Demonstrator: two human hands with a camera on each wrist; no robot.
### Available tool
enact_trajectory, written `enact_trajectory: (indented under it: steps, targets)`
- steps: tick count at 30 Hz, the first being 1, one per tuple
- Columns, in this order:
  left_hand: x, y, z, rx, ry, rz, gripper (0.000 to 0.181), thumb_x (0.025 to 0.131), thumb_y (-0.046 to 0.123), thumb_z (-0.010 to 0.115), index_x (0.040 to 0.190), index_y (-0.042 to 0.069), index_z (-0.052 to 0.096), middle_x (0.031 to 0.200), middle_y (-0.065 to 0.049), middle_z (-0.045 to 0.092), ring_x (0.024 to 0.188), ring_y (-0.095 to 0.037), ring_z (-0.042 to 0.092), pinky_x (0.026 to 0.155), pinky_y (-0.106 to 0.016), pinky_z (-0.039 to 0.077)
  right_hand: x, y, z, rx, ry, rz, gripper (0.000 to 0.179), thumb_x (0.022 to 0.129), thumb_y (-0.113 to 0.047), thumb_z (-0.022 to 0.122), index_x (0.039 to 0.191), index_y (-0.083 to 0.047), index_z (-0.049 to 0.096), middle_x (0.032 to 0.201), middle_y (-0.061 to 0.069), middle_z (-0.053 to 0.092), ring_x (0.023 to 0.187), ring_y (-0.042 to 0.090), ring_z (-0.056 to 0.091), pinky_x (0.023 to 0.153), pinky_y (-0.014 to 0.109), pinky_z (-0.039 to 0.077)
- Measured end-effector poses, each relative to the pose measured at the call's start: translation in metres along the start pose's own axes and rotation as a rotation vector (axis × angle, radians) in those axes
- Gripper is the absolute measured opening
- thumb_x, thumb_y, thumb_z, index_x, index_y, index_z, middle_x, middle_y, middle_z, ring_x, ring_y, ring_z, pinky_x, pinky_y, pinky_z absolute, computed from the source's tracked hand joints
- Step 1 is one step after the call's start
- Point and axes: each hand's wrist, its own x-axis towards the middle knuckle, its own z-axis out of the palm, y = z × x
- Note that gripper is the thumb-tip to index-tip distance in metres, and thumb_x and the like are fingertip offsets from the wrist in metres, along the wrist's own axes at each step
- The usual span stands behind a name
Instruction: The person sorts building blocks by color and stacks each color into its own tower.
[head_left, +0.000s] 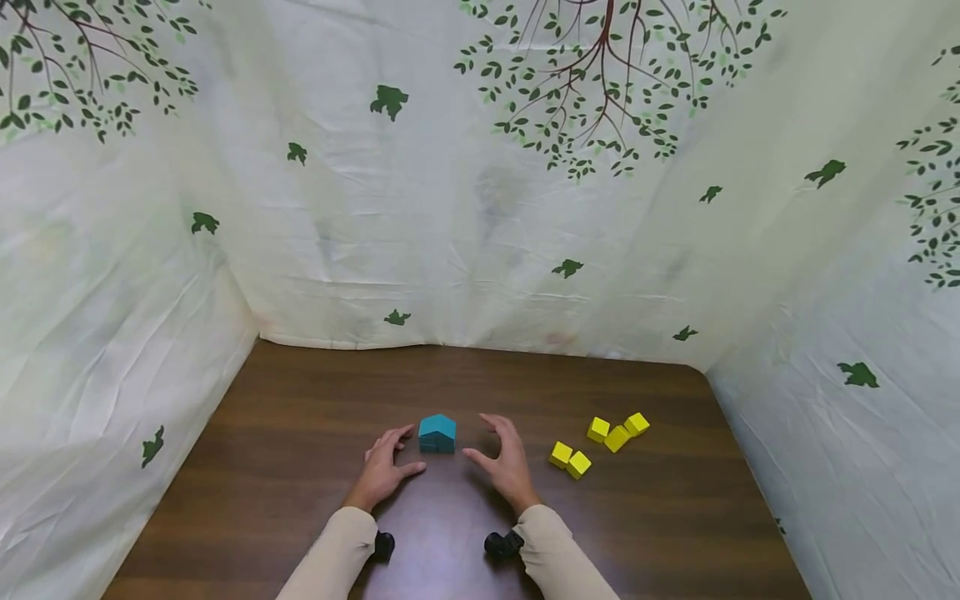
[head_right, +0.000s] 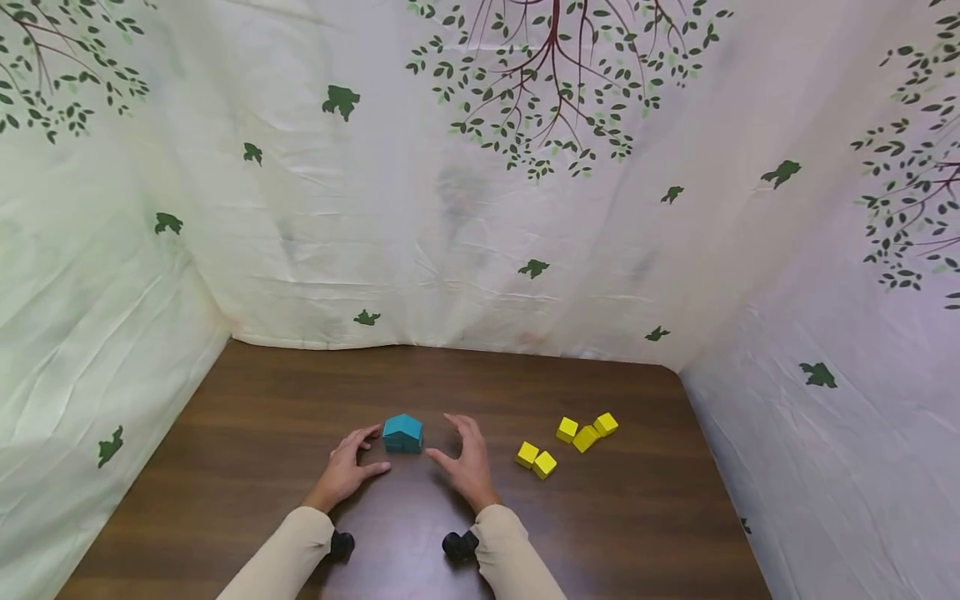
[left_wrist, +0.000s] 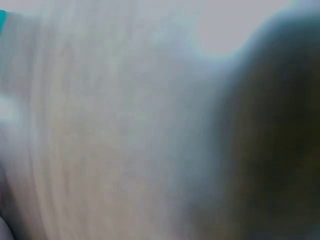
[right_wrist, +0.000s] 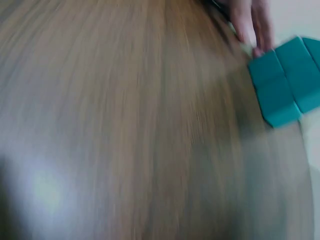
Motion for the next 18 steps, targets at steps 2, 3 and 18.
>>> enact_trajectory:
  steps: [2,3,18]
  targets:
    - [-0.003,0.000,-0.003,-0.080,0.024,-0.037,0.059,0.078,0.018,0.081,0.130,0.001,0.056,0.118,-0.012,0.061,0.101,-0.027,0.054,0.095,-0.046,0.033,-0.003,0.003,-0.010,-0.012,0.030,0.010,0.061,0.078,-0.022,0.081,0.130,-0.002,0.056,0.125,0.015,0.055,0.111,0.039,0.052,0.094,0.058,0.041]
    - [-0.005,0.001,-0.004,-0.115,0.042,-0.064,0.055,0.080,0.017,0.079,0.128,0.002,0.057,0.117,-0.012,0.062,0.100,-0.026,0.055,0.094,-0.043,0.037,-0.004,0.004,-0.015,-0.023,0.042,0.016,0.060,0.079,-0.022,0.081,0.130,-0.002,0.056,0.125,0.015,0.055,0.111,0.039,0.052,0.094,0.058,0.041]
    - [0.036,0.072,-0.039,-0.237,0.317,-0.017,0.025,0.090,0.022,0.069,0.109,0.005,0.070,0.097,-0.010,0.069,0.079,-0.007,0.058,0.069,-0.016,0.046,-0.018,0.026,-0.093,-0.182,0.182,0.038,0.047,0.076,-0.015,0.083,0.118,-0.003,0.065,0.121,0.014,0.056,0.115,0.036,0.051,0.098,0.059,0.035]
